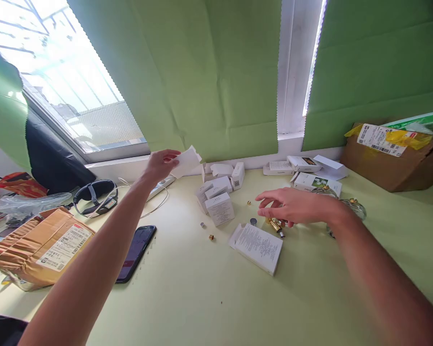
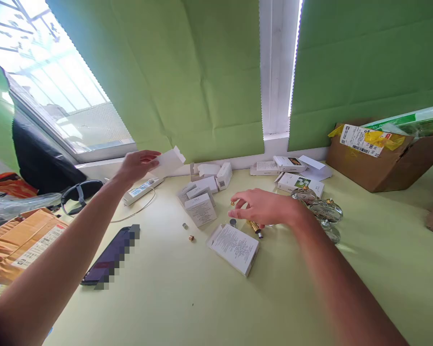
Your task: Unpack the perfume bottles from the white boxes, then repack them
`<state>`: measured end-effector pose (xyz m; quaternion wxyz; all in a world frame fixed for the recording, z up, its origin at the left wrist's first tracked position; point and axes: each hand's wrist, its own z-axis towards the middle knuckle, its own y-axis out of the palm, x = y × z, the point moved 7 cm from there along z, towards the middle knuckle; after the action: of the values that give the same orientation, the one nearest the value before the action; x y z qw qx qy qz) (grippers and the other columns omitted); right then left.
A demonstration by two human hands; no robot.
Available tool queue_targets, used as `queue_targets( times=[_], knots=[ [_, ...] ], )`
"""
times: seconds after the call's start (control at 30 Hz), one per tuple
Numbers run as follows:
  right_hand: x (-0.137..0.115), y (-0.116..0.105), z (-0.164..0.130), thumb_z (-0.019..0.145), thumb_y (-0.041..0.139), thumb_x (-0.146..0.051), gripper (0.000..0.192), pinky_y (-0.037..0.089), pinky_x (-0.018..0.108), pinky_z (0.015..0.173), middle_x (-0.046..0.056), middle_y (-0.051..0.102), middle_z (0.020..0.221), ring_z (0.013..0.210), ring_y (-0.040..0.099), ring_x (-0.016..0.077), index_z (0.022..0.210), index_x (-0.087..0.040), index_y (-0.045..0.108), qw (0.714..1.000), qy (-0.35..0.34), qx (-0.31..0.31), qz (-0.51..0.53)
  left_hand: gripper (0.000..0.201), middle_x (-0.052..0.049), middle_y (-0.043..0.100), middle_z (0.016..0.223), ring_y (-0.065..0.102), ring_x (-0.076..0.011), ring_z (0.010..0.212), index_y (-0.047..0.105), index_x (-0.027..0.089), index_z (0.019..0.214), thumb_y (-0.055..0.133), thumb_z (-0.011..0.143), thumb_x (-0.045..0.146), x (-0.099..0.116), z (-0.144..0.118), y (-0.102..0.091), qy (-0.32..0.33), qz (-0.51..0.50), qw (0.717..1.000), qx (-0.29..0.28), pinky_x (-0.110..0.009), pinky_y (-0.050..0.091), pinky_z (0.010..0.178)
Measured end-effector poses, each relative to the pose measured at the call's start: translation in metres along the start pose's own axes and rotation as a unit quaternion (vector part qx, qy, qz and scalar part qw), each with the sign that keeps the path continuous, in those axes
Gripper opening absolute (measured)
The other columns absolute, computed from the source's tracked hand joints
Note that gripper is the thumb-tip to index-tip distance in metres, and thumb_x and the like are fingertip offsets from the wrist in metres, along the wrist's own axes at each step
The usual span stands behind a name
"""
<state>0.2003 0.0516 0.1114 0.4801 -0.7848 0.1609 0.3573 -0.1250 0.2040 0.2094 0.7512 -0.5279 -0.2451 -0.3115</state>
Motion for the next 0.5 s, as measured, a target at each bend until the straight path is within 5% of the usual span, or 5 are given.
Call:
queue_targets(
  times=[0.1, 0.17, 0.37, 0.5],
  knots=[
    [0.005, -0.028, -0.003, 0.082, 0.052, -0.07, 0.072, 0.059, 0.035, 0.063, 0.015, 0.058, 0.136, 0.098, 0.067, 0.0302, 0.138, -0.025, 0.048, 0.987, -0.012, 0.116, 0.11, 0.031, -0.002, 0.07, 0.104, 0.063, -0.0182, 0.096, 0.071, 0.023, 0.103, 0.069, 0.073, 0.027, 0.054, -0.034, 0.001, 0.101, -0.067, 0.991, -0.05, -0.031, 0.05, 0.086],
    [0.006, -0.037, -0.004, 0.085, 0.043, -0.074, 0.075, 0.061, 0.035, 0.063, 0.015, 0.054, 0.141, 0.106, 0.065, 0.0314, 0.14, -0.024, 0.044, 0.966, -0.033, 0.16, 0.2, 0.02, -0.001, 0.069, 0.098, 0.062, -0.0179, 0.098, 0.069, 0.022, 0.093, 0.066, 0.074, 0.022, 0.086, -0.064, 0.004, 0.193, -0.109, 0.975, -0.025, -0.033, 0.048, 0.091],
    [-0.011, -0.02, 0.001, 0.091, 0.031, -0.07, 0.073, 0.061, 0.034, 0.061, 0.01, 0.049, 0.148, 0.107, 0.065, 0.0289, 0.152, -0.032, 0.021, 0.924, -0.095, 0.04, 0.369, 0.011, -0.002, 0.061, 0.087, 0.059, -0.0202, 0.106, 0.058, 0.02, 0.075, 0.056, 0.078, 0.009, 0.13, -0.134, 0.077, 0.346, -0.165, 0.909, -0.166, -0.039, 0.045, 0.097],
    [0.0, -0.018, 0.006, 0.091, 0.045, -0.062, 0.062, 0.059, 0.03, 0.07, 0.006, 0.062, 0.133, 0.105, 0.066, 0.0253, 0.146, -0.036, 0.035, 0.928, -0.066, 0.048, 0.364, 0.014, -0.006, 0.051, 0.123, 0.046, -0.0229, 0.125, 0.063, 0.023, 0.087, 0.056, 0.082, 0.012, 0.135, -0.148, 0.114, 0.377, -0.076, 0.898, -0.216, -0.043, 0.043, 0.102]
  ],
)
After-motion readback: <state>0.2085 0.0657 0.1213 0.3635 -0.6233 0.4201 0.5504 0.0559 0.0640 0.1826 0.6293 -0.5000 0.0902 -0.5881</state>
